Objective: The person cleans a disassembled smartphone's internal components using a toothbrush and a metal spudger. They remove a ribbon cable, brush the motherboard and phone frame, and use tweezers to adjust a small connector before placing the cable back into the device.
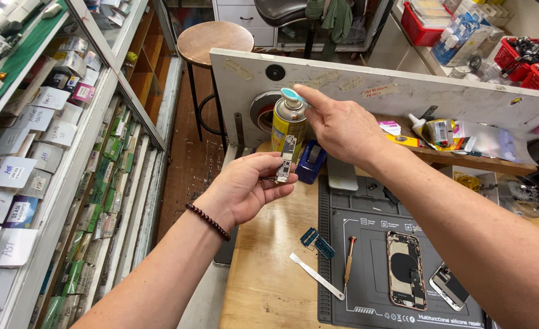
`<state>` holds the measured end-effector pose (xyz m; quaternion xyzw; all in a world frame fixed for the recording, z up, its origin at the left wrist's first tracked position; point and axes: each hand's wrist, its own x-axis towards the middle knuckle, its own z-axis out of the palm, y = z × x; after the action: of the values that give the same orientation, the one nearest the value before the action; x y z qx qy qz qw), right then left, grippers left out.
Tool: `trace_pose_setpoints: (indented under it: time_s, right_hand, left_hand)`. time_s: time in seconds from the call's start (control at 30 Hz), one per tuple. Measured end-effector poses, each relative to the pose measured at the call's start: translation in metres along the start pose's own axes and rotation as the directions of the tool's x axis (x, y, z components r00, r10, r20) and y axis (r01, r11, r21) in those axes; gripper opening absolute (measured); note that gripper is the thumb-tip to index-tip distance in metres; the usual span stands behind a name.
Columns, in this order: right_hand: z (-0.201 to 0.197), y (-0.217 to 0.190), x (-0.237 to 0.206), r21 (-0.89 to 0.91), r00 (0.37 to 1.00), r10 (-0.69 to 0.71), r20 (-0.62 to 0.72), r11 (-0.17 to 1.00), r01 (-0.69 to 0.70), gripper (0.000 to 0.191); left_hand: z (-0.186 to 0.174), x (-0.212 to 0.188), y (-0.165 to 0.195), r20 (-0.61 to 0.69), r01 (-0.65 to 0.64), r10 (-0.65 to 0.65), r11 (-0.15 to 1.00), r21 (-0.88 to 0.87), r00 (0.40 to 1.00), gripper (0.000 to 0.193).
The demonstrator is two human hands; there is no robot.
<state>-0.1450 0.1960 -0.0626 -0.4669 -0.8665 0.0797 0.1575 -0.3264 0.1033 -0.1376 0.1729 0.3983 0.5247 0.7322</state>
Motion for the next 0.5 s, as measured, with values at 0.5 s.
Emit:
trace_pose_setpoints:
  time_s: [0.5]
  right_hand:
    - [0.019,-0.004,-0.004,-0.072,0.999,0.007,-0.04,0.997,-0.01,0.045]
  left_hand:
    - [-0.008,0.008,-0.012,0.016,0.03,-0.031,0.999,0.01,0.999,0.03]
